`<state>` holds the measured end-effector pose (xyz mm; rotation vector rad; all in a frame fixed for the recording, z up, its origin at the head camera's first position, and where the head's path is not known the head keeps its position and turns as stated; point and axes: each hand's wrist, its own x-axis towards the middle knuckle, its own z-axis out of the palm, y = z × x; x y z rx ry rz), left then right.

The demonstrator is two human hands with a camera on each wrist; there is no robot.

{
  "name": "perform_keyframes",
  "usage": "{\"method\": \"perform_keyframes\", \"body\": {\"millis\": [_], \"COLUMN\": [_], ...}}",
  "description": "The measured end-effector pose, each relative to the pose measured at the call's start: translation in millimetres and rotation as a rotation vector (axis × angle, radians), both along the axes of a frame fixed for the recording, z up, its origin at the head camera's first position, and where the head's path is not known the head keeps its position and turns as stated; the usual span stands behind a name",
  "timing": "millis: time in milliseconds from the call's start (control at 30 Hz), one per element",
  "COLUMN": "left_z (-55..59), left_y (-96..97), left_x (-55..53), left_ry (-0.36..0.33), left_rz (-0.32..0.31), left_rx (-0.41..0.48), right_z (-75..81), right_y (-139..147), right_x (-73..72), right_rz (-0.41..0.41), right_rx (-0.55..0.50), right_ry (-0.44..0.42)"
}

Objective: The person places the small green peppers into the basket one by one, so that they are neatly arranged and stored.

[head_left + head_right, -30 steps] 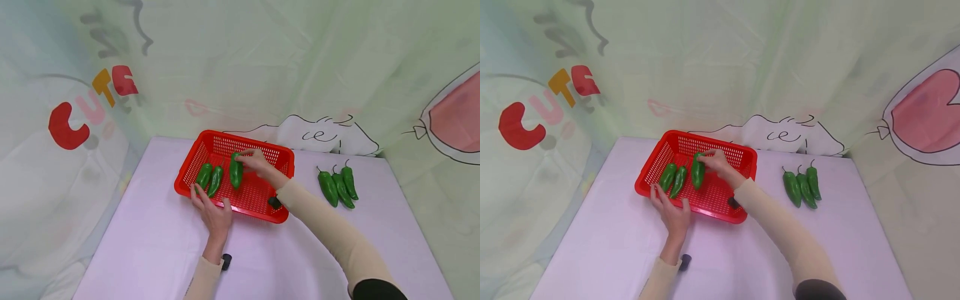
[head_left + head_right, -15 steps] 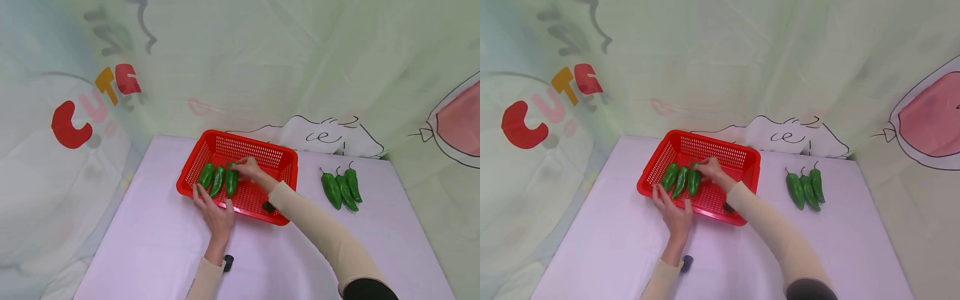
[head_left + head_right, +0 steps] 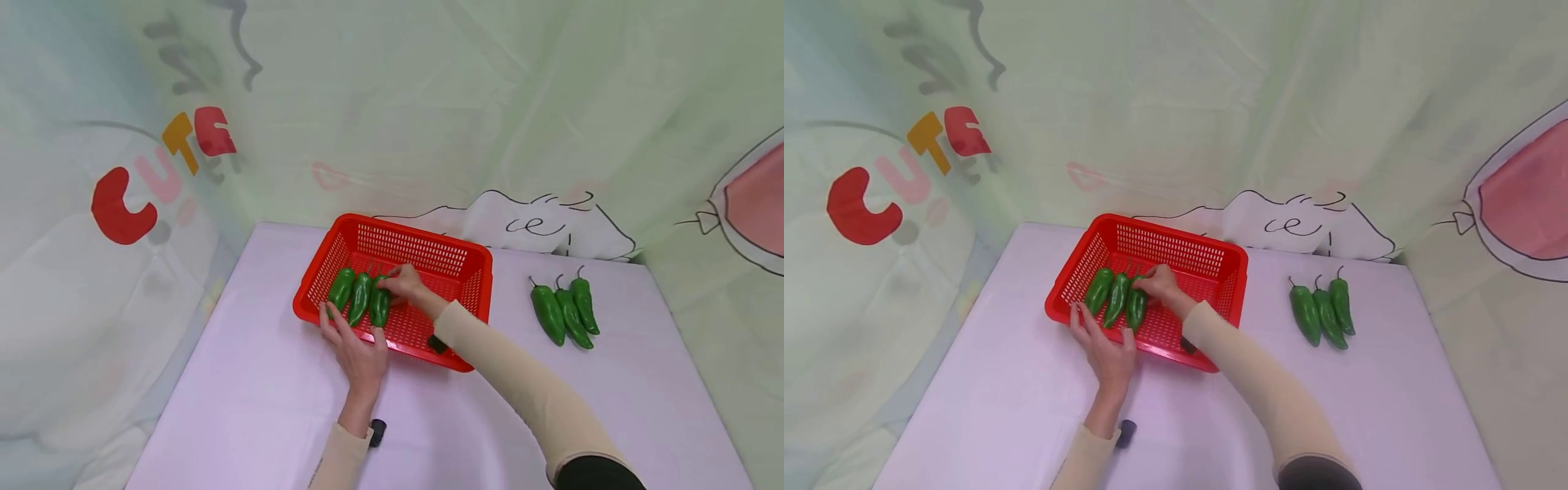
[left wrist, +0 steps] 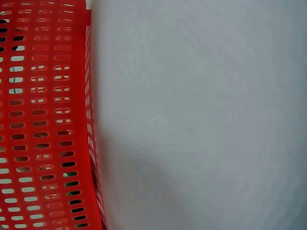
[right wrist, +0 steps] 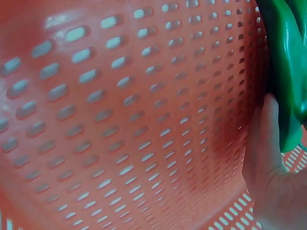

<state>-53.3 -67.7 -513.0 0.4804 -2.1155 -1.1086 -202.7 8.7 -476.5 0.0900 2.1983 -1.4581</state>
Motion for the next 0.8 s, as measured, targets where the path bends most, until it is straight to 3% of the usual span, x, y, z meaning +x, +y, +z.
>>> {"method": "perform_keyframes", "body": {"millis": [200, 333, 800], "left_z": [-0.6, 0.2, -1.5], "left_y": [1.8, 2.7, 0.3], "left_x": [0.1, -0.8, -0.4], "left_ry": [0.005, 0.006, 0.029], "left_rz": [-0.003, -0.003, 0.006], "left_rx": [0.002, 0.002, -0.009], "right_z": [-0.4, 1.7, 34.6], "right_y": [-2, -1, 36], "right_x": [2.0, 2.4, -7.9], "right_rz": [-0.037, -0.02, 0.067], "right_rx": [0.0, 0.02, -0.045], "right_ry": [0.004, 0.015, 0.004]}}
